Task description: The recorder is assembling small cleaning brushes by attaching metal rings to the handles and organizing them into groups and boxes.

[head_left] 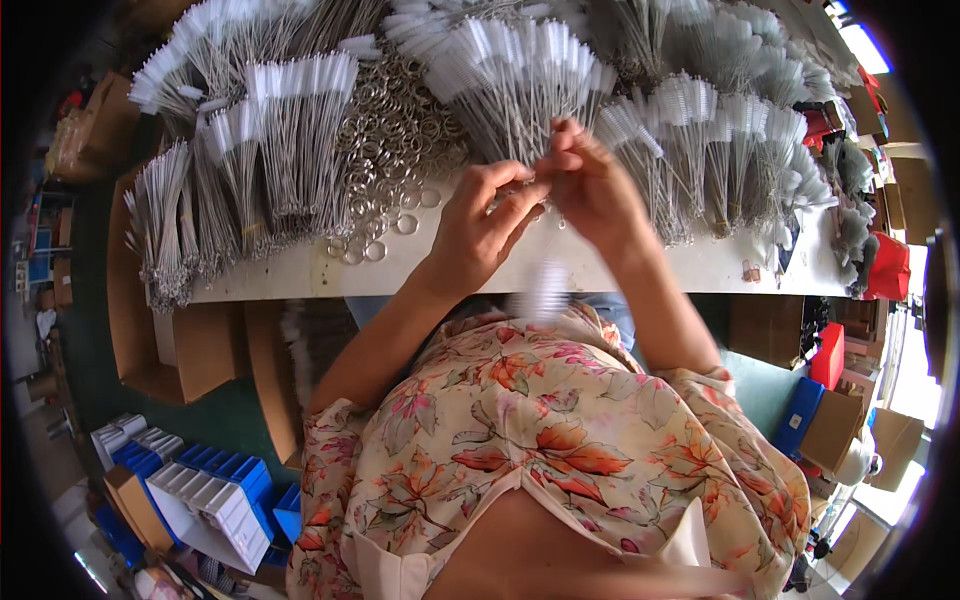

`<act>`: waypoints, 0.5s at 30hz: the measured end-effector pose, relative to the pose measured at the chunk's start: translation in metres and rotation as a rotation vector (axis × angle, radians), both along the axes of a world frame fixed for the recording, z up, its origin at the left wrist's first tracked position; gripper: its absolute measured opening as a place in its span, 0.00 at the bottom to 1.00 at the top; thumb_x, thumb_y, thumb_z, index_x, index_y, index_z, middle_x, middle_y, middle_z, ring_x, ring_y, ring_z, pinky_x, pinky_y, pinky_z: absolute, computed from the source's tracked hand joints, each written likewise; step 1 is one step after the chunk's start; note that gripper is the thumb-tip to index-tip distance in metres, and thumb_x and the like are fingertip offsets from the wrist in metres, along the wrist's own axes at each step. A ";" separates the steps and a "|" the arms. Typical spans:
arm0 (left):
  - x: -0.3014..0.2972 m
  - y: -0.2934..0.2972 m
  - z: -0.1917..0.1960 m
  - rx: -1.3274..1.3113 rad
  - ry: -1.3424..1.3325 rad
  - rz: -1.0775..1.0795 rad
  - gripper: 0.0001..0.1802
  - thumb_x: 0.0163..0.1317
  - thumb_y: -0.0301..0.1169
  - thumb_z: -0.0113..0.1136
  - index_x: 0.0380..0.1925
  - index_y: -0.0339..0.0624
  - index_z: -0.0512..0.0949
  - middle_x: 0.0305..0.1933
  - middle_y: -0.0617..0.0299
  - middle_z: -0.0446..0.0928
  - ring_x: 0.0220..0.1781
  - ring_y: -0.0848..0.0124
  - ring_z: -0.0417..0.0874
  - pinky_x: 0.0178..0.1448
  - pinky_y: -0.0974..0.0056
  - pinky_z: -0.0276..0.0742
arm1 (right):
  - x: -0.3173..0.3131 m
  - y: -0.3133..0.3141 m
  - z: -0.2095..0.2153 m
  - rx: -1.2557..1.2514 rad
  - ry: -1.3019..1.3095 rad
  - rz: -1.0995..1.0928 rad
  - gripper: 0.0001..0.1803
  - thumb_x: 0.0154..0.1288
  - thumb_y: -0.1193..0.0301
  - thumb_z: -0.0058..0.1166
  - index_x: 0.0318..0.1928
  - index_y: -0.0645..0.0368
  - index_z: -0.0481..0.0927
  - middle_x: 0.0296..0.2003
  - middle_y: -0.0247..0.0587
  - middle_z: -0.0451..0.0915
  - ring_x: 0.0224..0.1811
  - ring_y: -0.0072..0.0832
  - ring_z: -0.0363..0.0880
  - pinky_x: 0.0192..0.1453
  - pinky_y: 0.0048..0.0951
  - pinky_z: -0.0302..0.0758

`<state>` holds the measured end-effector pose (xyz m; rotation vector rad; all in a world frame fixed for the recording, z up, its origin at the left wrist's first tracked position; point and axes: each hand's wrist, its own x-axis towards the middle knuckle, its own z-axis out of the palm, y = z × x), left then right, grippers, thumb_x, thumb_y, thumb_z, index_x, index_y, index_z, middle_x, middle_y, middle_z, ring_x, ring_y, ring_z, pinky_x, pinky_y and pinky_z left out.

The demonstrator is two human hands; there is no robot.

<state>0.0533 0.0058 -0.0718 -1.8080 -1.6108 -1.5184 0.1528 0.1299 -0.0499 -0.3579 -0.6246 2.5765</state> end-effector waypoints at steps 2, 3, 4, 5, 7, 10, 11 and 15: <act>0.003 -0.020 -0.011 -0.110 -0.140 -0.076 0.13 0.49 0.23 0.63 0.37 0.41 0.76 0.38 0.59 0.73 0.33 0.64 0.77 0.32 0.63 0.74 | 0.021 0.022 0.030 0.526 -0.281 0.253 0.10 0.66 0.67 0.47 0.37 0.61 0.75 0.25 0.28 0.74 0.22 0.12 0.64 0.25 0.16 0.61; 0.002 -0.028 -0.018 -0.123 -0.149 -0.062 0.13 0.49 0.23 0.63 0.37 0.41 0.76 0.38 0.59 0.73 0.33 0.64 0.77 0.32 0.63 0.74 | 0.029 0.028 0.049 1.114 -0.606 0.362 0.11 0.65 0.66 0.48 0.32 0.62 0.78 0.22 0.30 0.75 0.22 0.12 0.66 0.26 0.17 0.64; 0.002 -0.037 -0.024 -0.205 -0.217 -0.106 0.13 0.50 0.24 0.62 0.37 0.41 0.76 0.35 0.58 0.74 0.32 0.64 0.77 0.32 0.64 0.74 | 0.037 0.029 0.060 1.541 -0.806 0.466 0.12 0.62 0.67 0.49 0.26 0.62 0.79 0.19 0.34 0.76 0.22 0.16 0.72 0.27 0.21 0.68; 0.001 -0.044 -0.029 -0.285 -0.284 -0.152 0.12 0.50 0.25 0.62 0.37 0.41 0.76 0.32 0.58 0.75 0.30 0.65 0.77 0.32 0.64 0.73 | 0.041 0.029 0.063 1.873 -0.912 0.552 0.08 0.55 0.70 0.53 0.23 0.60 0.80 0.19 0.35 0.77 0.25 0.22 0.78 0.28 0.24 0.72; 0.003 -0.052 -0.033 -0.412 -0.348 -0.159 0.12 0.52 0.26 0.61 0.38 0.40 0.75 0.28 0.57 0.75 0.29 0.65 0.78 0.32 0.65 0.74 | 0.051 0.021 0.041 2.821 -1.242 0.692 0.04 0.49 0.73 0.54 0.21 0.57 0.79 0.20 0.37 0.78 0.27 0.28 0.80 0.25 0.29 0.73; 0.008 -0.054 -0.032 -0.535 -0.468 -0.174 0.14 0.53 0.28 0.60 0.40 0.38 0.74 0.28 0.57 0.75 0.28 0.64 0.78 0.32 0.64 0.75 | 0.055 -0.004 -0.001 2.738 -1.046 0.625 0.03 0.49 0.76 0.52 0.26 0.58 0.79 0.20 0.40 0.77 0.28 0.30 0.80 0.29 0.31 0.75; 0.011 -0.052 -0.031 -0.534 -0.475 -0.166 0.14 0.53 0.28 0.60 0.40 0.38 0.74 0.28 0.57 0.75 0.28 0.64 0.78 0.32 0.64 0.75 | 0.052 -0.010 -0.002 2.566 -0.842 0.430 0.04 0.50 0.76 0.52 0.27 0.60 0.79 0.21 0.40 0.78 0.28 0.29 0.80 0.30 0.30 0.74; 0.016 -0.063 -0.031 -0.355 -0.489 -0.227 0.14 0.52 0.29 0.61 0.39 0.37 0.74 0.30 0.56 0.76 0.29 0.63 0.78 0.33 0.64 0.76 | 0.033 -0.032 0.007 1.464 -0.652 0.670 0.06 0.61 0.72 0.50 0.33 0.60 0.78 0.22 0.35 0.77 0.21 0.19 0.72 0.25 0.21 0.67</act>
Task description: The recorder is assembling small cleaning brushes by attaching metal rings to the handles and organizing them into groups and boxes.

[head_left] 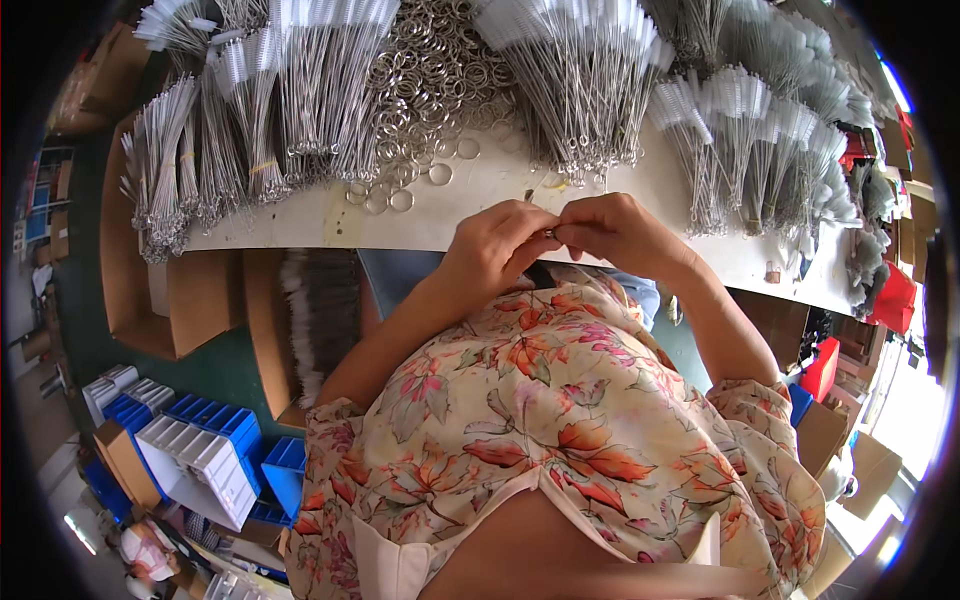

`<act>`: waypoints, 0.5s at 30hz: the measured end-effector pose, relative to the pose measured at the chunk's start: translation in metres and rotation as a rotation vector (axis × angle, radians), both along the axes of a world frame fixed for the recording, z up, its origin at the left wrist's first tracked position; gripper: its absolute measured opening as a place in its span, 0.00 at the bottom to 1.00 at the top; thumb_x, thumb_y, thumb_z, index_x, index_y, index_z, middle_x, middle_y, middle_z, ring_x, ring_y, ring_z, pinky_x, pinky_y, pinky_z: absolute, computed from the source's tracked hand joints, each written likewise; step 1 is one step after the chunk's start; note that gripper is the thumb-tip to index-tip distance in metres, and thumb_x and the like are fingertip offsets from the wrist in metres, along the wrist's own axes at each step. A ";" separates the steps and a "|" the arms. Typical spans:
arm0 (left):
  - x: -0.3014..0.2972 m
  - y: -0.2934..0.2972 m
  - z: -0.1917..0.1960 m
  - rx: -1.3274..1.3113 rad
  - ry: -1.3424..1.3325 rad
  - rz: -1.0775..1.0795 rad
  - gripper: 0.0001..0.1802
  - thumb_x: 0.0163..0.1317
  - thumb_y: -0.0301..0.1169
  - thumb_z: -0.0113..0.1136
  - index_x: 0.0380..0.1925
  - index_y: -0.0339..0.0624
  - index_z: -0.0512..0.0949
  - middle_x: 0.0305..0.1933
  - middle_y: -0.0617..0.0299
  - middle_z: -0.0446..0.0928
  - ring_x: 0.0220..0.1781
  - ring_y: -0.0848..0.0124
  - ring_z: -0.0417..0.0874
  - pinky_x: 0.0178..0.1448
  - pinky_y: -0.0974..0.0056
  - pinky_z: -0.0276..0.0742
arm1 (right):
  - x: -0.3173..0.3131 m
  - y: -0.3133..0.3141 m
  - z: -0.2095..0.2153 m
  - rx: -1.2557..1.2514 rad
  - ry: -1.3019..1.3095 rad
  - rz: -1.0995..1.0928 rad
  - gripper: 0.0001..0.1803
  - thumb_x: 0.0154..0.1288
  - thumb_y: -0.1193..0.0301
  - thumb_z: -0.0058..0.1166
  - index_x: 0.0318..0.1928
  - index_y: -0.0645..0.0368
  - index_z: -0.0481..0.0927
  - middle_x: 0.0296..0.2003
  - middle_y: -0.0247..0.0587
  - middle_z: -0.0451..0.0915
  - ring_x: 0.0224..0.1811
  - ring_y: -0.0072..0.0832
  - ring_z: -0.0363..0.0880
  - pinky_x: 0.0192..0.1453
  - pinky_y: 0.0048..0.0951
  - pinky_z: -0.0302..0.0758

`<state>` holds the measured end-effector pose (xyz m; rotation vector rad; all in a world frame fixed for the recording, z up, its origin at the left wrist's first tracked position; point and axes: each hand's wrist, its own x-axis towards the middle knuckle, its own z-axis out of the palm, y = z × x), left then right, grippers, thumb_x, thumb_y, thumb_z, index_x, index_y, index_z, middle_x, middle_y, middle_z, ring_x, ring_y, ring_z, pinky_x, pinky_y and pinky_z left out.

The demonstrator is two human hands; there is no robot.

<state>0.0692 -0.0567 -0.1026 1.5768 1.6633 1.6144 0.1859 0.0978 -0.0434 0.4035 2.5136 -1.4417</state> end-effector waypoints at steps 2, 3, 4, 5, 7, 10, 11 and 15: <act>-0.007 -0.003 0.008 0.141 0.231 0.069 0.13 0.50 0.28 0.63 0.36 0.38 0.75 0.32 0.57 0.76 0.29 0.64 0.79 0.33 0.64 0.76 | -0.005 -0.004 0.007 -0.450 -0.255 -0.148 0.06 0.59 0.72 0.50 0.32 0.61 0.79 0.23 0.31 0.79 0.24 0.17 0.75 0.27 0.21 0.70; -0.007 -0.006 0.014 0.140 0.265 0.069 0.12 0.46 0.26 0.65 0.33 0.39 0.77 0.32 0.60 0.76 0.31 0.65 0.77 0.36 0.64 0.75 | -0.003 -0.004 0.010 -0.631 -0.243 -0.178 0.07 0.60 0.71 0.50 0.31 0.60 0.79 0.23 0.27 0.79 0.24 0.14 0.74 0.26 0.17 0.69; -0.015 -0.005 0.020 0.135 0.261 0.065 0.12 0.46 0.26 0.65 0.33 0.39 0.77 0.32 0.60 0.76 0.31 0.65 0.77 0.36 0.64 0.75 | -0.001 0.000 0.009 -0.636 -0.246 -0.182 0.07 0.60 0.71 0.50 0.31 0.60 0.79 0.23 0.27 0.79 0.24 0.14 0.74 0.26 0.17 0.69; -0.028 0.000 0.025 0.096 0.445 0.098 0.11 0.45 0.27 0.65 0.31 0.41 0.77 0.30 0.62 0.76 0.31 0.66 0.75 0.37 0.64 0.73 | 0.004 0.006 0.008 -0.419 -0.164 -0.180 0.07 0.59 0.72 0.51 0.31 0.60 0.80 0.23 0.29 0.79 0.24 0.15 0.75 0.26 0.19 0.70; -0.058 0.008 0.022 -0.036 0.707 0.216 0.09 0.45 0.30 0.66 0.28 0.44 0.78 0.28 0.66 0.74 0.33 0.67 0.72 0.38 0.65 0.68 | 0.014 0.026 0.002 0.127 0.004 -0.063 0.06 0.58 0.72 0.51 0.31 0.59 0.81 0.24 0.35 0.80 0.24 0.23 0.79 0.27 0.25 0.73; -0.095 0.014 0.010 -0.147 0.845 0.264 0.09 0.46 0.34 0.65 0.26 0.46 0.77 0.27 0.67 0.73 0.33 0.68 0.69 0.37 0.66 0.65 | 0.024 0.032 -0.006 1.005 -0.103 0.166 0.06 0.60 0.69 0.51 0.34 0.56 0.80 0.26 0.40 0.80 0.26 0.35 0.80 0.30 0.34 0.74; -0.099 0.015 0.008 -0.171 0.906 0.237 0.09 0.47 0.35 0.64 0.26 0.46 0.77 0.27 0.67 0.72 0.32 0.69 0.69 0.36 0.66 0.64 | 0.021 0.025 -0.008 0.832 -0.027 0.077 0.06 0.60 0.69 0.52 0.33 0.56 0.80 0.26 0.39 0.80 0.26 0.34 0.80 0.30 0.33 0.75; -0.082 0.015 0.010 -0.154 0.163 0.232 0.07 0.57 0.34 0.58 0.29 0.43 0.74 0.28 0.65 0.74 0.30 0.70 0.72 0.36 0.66 0.66 | -0.011 0.002 0.002 0.044 0.259 -0.225 0.08 0.61 0.73 0.52 0.37 0.65 0.78 0.27 0.38 0.78 0.28 0.21 0.77 0.30 0.22 0.73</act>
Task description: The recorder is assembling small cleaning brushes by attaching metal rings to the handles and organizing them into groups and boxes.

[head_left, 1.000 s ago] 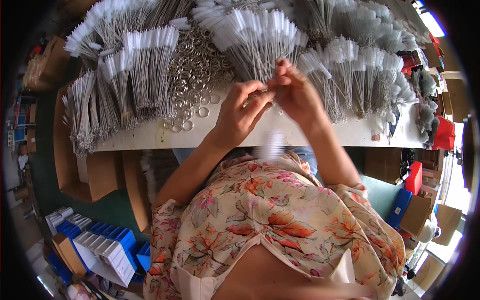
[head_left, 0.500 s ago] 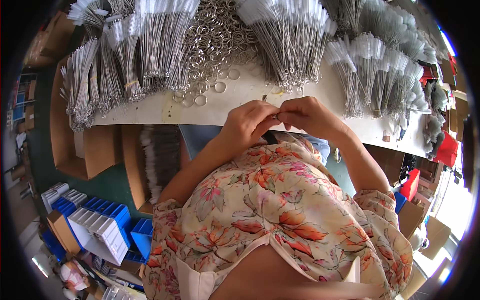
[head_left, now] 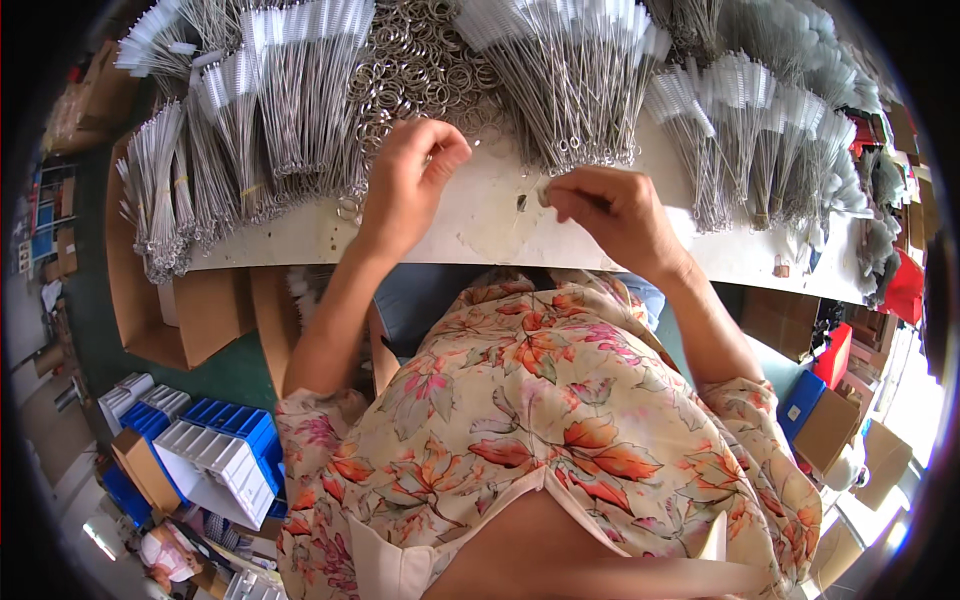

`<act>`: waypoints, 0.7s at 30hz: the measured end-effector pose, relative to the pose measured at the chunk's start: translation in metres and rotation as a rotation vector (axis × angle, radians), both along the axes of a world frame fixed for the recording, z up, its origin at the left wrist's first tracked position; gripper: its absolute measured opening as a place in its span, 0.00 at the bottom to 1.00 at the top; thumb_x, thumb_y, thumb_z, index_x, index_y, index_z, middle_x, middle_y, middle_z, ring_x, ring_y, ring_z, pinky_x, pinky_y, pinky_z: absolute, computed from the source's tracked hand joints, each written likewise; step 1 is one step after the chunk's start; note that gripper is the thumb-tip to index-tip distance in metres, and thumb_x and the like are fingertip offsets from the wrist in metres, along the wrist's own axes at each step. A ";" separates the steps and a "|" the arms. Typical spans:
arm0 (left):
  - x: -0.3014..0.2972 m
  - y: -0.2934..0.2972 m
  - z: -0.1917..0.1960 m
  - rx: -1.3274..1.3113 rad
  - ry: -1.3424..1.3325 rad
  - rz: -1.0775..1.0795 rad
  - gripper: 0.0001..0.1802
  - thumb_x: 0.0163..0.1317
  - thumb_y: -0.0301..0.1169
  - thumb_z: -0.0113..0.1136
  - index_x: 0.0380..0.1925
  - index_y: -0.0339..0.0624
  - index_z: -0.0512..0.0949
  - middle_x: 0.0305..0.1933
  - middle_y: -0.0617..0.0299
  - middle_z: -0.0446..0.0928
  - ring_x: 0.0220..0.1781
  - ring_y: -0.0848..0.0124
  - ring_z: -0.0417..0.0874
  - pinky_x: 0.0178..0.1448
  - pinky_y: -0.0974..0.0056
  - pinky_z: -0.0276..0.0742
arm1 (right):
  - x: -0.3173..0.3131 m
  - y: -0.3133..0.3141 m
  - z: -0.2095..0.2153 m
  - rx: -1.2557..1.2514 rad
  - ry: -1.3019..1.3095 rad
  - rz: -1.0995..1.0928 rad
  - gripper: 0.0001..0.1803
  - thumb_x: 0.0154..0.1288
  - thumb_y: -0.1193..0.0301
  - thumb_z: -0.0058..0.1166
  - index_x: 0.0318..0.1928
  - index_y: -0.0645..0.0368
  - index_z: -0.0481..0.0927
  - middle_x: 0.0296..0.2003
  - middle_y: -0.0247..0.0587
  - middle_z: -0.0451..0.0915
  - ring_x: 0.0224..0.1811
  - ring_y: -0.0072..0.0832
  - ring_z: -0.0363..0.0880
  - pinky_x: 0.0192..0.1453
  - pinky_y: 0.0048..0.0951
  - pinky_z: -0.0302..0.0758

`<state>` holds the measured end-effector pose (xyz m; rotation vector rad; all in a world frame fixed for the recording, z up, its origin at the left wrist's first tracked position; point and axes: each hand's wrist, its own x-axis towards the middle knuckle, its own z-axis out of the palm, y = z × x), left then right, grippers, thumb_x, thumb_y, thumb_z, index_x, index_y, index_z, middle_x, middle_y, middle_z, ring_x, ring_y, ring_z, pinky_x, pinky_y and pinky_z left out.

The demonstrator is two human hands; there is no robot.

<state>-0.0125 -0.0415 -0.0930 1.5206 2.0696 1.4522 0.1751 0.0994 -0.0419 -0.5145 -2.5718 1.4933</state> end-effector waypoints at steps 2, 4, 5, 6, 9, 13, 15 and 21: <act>0.017 -0.006 0.021 0.109 -0.778 -0.016 0.09 0.62 0.34 0.54 0.32 0.39 0.72 0.30 0.65 0.75 0.30 0.77 0.73 0.36 0.72 0.69 | -0.014 -0.008 0.014 -0.130 0.024 -0.049 0.08 0.62 0.74 0.51 0.37 0.66 0.78 0.30 0.37 0.78 0.29 0.18 0.76 0.30 0.20 0.72; 0.029 -0.005 0.035 0.247 -0.956 -0.032 0.09 0.63 0.34 0.53 0.33 0.38 0.72 0.30 0.65 0.75 0.29 0.80 0.72 0.35 0.73 0.70 | -0.029 -0.014 0.028 -0.295 0.134 -0.077 0.08 0.60 0.72 0.54 0.37 0.63 0.80 0.32 0.39 0.78 0.33 0.20 0.78 0.36 0.20 0.73; 0.034 -0.005 0.042 0.327 -1.056 -0.036 0.08 0.63 0.32 0.53 0.33 0.37 0.72 0.30 0.64 0.75 0.29 0.80 0.73 0.35 0.74 0.71 | -0.035 -0.019 0.033 -0.297 0.135 -0.071 0.08 0.60 0.72 0.54 0.37 0.63 0.80 0.32 0.39 0.78 0.33 0.20 0.78 0.36 0.20 0.73; 0.038 -0.003 0.045 0.408 -1.154 -0.037 0.07 0.62 0.30 0.54 0.34 0.36 0.72 0.29 0.64 0.74 0.30 0.80 0.73 0.36 0.74 0.72 | -0.037 -0.023 0.037 -0.346 0.186 -0.048 0.07 0.59 0.73 0.55 0.36 0.64 0.80 0.34 0.40 0.78 0.35 0.21 0.78 0.37 0.21 0.74; 0.042 -0.002 0.044 0.447 -0.918 0.060 0.05 0.61 0.25 0.54 0.34 0.35 0.72 0.29 0.65 0.75 0.29 0.81 0.74 0.36 0.75 0.72 | -0.046 -0.031 0.031 -0.336 0.384 0.043 0.05 0.57 0.77 0.56 0.33 0.65 0.80 0.36 0.40 0.78 0.37 0.24 0.78 0.39 0.23 0.74; 0.037 -0.014 0.057 0.358 -0.802 0.121 0.05 0.58 0.18 0.54 0.35 0.34 0.75 0.31 0.65 0.76 0.31 0.80 0.76 0.36 0.75 0.73 | -0.045 -0.038 0.038 -0.072 0.448 0.094 0.05 0.57 0.77 0.55 0.33 0.66 0.80 0.36 0.42 0.78 0.38 0.29 0.78 0.40 0.24 0.75; 0.034 -0.019 0.055 0.385 -0.098 0.188 0.07 0.55 0.16 0.56 0.35 0.32 0.76 0.33 0.61 0.77 0.32 0.78 0.77 0.33 0.74 0.74 | -0.042 -0.037 0.040 -0.481 0.360 0.101 0.05 0.56 0.78 0.56 0.33 0.65 0.79 0.36 0.41 0.78 0.38 0.31 0.79 0.41 0.26 0.75; 0.030 -0.026 0.074 0.444 -1.098 -0.232 0.08 0.57 0.21 0.56 0.37 0.30 0.76 0.36 0.53 0.77 0.36 0.72 0.80 0.40 0.70 0.80 | -0.045 -0.035 0.027 0.481 0.875 0.127 0.11 0.40 0.78 0.59 0.30 0.60 0.80 0.35 0.36 0.78 0.23 0.24 0.76 0.23 0.19 0.72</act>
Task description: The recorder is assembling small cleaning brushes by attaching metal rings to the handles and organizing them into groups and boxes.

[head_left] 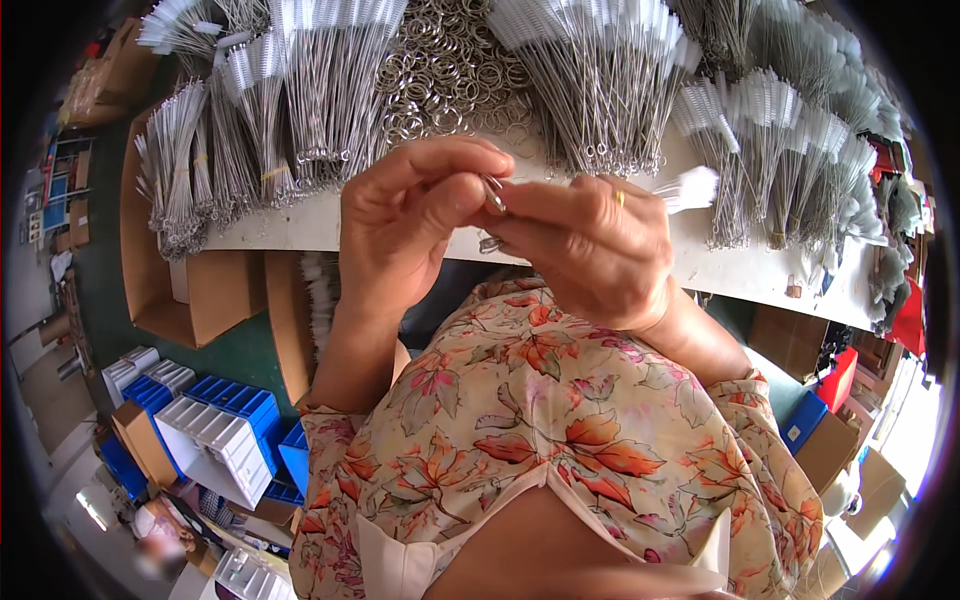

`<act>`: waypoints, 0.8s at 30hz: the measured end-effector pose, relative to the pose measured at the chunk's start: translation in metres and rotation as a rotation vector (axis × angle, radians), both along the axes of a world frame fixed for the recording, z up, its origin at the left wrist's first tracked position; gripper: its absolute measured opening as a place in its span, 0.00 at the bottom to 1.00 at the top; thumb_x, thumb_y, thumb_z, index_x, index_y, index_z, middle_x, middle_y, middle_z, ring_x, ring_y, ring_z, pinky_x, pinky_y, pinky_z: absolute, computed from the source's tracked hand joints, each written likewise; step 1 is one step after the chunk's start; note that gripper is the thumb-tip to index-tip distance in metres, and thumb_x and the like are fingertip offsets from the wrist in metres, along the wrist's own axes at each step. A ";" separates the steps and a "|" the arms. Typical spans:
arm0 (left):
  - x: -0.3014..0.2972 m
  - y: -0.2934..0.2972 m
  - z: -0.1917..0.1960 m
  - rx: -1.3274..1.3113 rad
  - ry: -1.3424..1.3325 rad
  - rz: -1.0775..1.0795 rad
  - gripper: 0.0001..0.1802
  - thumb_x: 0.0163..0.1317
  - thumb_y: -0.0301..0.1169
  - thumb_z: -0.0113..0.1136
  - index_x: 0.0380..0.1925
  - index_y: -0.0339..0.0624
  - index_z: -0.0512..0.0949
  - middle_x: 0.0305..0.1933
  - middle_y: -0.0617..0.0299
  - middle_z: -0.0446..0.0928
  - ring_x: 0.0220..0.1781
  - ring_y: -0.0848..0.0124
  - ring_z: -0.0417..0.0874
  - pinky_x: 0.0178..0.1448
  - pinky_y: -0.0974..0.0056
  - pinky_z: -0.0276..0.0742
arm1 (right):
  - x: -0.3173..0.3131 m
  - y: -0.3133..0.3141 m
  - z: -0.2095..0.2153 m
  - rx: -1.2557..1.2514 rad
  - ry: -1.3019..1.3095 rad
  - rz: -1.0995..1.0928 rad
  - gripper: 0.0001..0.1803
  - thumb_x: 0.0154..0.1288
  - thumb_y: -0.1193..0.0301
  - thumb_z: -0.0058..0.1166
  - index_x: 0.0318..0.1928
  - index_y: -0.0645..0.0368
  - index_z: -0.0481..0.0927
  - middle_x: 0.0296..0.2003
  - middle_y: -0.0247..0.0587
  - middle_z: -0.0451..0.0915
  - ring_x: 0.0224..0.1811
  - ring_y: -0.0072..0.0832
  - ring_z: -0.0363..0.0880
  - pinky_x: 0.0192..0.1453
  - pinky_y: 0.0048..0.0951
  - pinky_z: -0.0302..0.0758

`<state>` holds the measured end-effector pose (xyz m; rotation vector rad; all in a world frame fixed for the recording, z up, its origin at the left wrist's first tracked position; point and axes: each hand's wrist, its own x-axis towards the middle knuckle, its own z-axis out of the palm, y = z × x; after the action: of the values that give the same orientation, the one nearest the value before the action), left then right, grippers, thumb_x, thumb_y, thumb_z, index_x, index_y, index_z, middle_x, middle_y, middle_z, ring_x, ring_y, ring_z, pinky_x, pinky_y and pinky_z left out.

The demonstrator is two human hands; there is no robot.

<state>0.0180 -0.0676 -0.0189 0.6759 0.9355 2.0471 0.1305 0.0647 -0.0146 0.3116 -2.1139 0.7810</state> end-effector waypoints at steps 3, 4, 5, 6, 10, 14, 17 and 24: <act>0.002 -0.005 0.009 -0.023 0.138 -0.014 0.12 0.56 0.19 0.56 0.42 0.29 0.75 0.42 0.50 0.77 0.44 0.67 0.79 0.46 0.67 0.80 | -0.001 -0.001 -0.002 0.271 0.144 -0.124 0.14 0.31 0.76 0.61 0.28 0.60 0.80 0.36 0.34 0.79 0.17 0.15 0.66 0.15 0.17 0.60; 0.001 -0.007 0.009 -0.024 0.141 -0.015 0.12 0.56 0.19 0.56 0.42 0.29 0.75 0.42 0.50 0.77 0.44 0.67 0.79 0.46 0.67 0.80 | -0.001 -0.002 -0.002 0.269 0.146 -0.125 0.14 0.31 0.76 0.61 0.28 0.60 0.80 0.36 0.34 0.79 0.17 0.15 0.66 0.15 0.17 0.60; 0.000 -0.007 0.009 -0.043 0.233 -0.006 0.12 0.55 0.18 0.56 0.42 0.29 0.76 0.42 0.51 0.77 0.44 0.68 0.79 0.46 0.68 0.79 | 0.000 -0.003 -0.002 0.290 0.147 -0.125 0.14 0.31 0.76 0.61 0.28 0.60 0.80 0.35 0.34 0.79 0.17 0.15 0.67 0.15 0.17 0.60; -0.001 -0.009 0.009 -0.063 0.326 0.004 0.12 0.55 0.17 0.56 0.41 0.29 0.76 0.43 0.52 0.76 0.44 0.69 0.79 0.46 0.69 0.79 | -0.001 -0.003 -0.003 0.311 0.149 -0.123 0.14 0.31 0.76 0.61 0.28 0.60 0.80 0.34 0.33 0.79 0.17 0.15 0.67 0.15 0.17 0.60; -0.004 -0.016 0.020 -0.183 0.446 -0.003 0.13 0.54 0.15 0.56 0.42 0.28 0.75 0.43 0.53 0.76 0.43 0.70 0.79 0.46 0.70 0.78 | 0.000 -0.003 0.000 0.346 0.102 -0.105 0.14 0.32 0.75 0.62 0.28 0.60 0.81 0.33 0.32 0.78 0.18 0.15 0.68 0.16 0.17 0.61; 0.004 -0.012 0.027 -0.253 0.668 0.185 0.14 0.51 0.14 0.57 0.41 0.29 0.76 0.43 0.52 0.76 0.40 0.71 0.80 0.44 0.71 0.78 | 0.001 0.000 0.002 0.064 -0.088 0.054 0.08 0.43 0.75 0.61 0.29 0.57 0.82 0.33 0.31 0.77 0.22 0.20 0.71 0.21 0.21 0.67; 0.009 -0.009 0.021 -0.184 0.865 0.416 0.15 0.49 0.15 0.59 0.40 0.29 0.77 0.41 0.51 0.77 0.38 0.70 0.81 0.41 0.71 0.79 | 0.007 0.006 0.029 -0.953 -0.571 0.170 0.06 0.60 0.69 0.55 0.34 0.58 0.81 0.28 0.31 0.77 0.22 0.15 0.68 0.23 0.17 0.66; 0.006 -0.001 0.011 -0.162 1.031 0.547 0.17 0.47 0.15 0.60 0.41 0.32 0.77 0.40 0.51 0.78 0.36 0.69 0.82 0.39 0.71 0.79 | -0.006 -0.002 0.027 -1.278 -0.646 0.311 0.08 0.59 0.70 0.57 0.36 0.62 0.79 0.23 0.29 0.76 0.20 0.12 0.67 0.22 0.14 0.64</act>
<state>0.0241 -0.0689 -0.0074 1.5765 2.0146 1.9752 0.1247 0.0628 0.0124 -0.3700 -1.6369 2.4353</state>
